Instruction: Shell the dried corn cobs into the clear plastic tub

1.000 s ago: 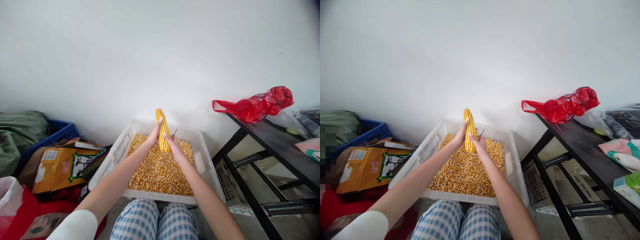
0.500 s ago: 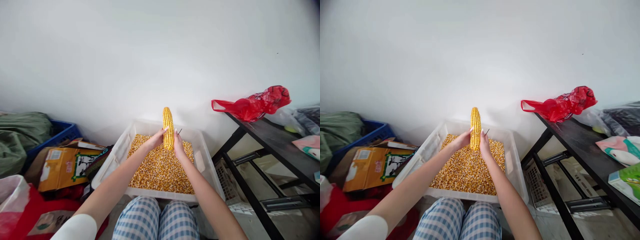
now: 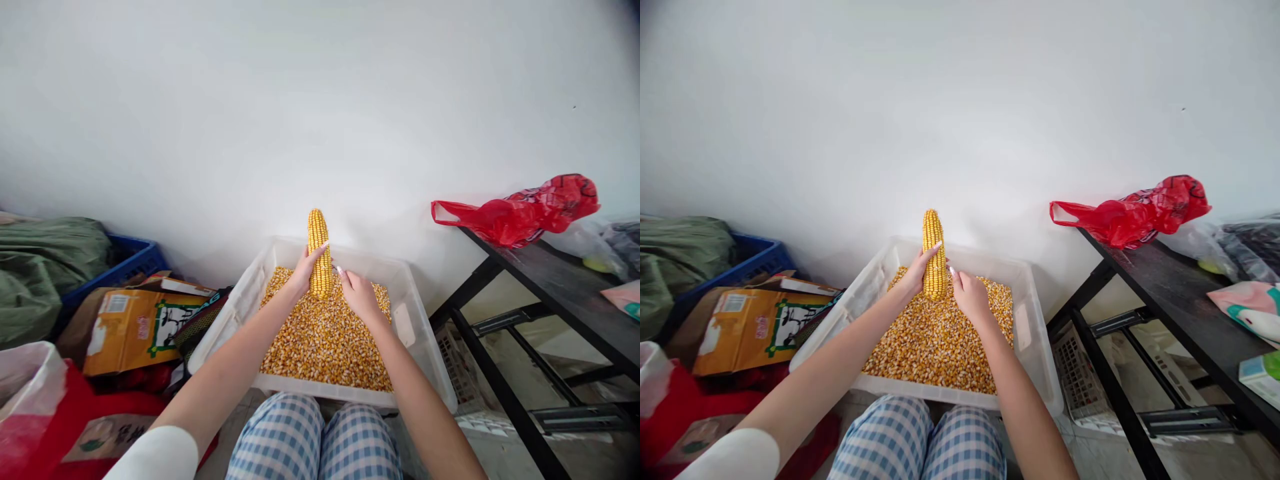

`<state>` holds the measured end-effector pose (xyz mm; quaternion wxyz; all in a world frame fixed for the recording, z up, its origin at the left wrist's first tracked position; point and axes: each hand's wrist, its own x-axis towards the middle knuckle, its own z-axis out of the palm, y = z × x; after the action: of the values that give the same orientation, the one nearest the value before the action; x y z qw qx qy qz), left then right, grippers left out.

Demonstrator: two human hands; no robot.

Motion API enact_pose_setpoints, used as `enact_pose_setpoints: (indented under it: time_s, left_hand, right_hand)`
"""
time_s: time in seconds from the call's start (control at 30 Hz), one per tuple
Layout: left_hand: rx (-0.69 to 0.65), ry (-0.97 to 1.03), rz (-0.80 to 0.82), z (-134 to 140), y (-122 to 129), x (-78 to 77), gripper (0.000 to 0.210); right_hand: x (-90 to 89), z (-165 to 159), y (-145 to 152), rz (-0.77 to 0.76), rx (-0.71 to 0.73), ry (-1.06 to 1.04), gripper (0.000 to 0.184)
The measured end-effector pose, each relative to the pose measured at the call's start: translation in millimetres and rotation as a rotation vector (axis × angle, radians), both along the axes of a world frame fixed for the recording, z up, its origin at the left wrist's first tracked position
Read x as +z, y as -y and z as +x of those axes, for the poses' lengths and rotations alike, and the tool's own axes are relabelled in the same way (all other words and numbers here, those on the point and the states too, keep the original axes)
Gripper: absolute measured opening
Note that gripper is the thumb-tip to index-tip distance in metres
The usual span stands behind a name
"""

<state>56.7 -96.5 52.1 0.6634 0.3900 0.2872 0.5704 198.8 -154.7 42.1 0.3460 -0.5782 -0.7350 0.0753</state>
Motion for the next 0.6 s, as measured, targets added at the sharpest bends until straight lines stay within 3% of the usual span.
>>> enact_pose_setpoints:
  time_s: [0.4,0.6]
  left_hand:
    - [0.014,-0.132,0.073,-2.2,-3.6,-1.0,0.049]
    - [0.043,-0.194,0.101,-3.0,-3.7,-1.6,0.05]
  right_hand:
    - [12.4,-3.1,10.4,0.071,0.109,0.15,0.033]
    - [14.4,-2.2,12.4,0.074,0.042,0.229,0.036]
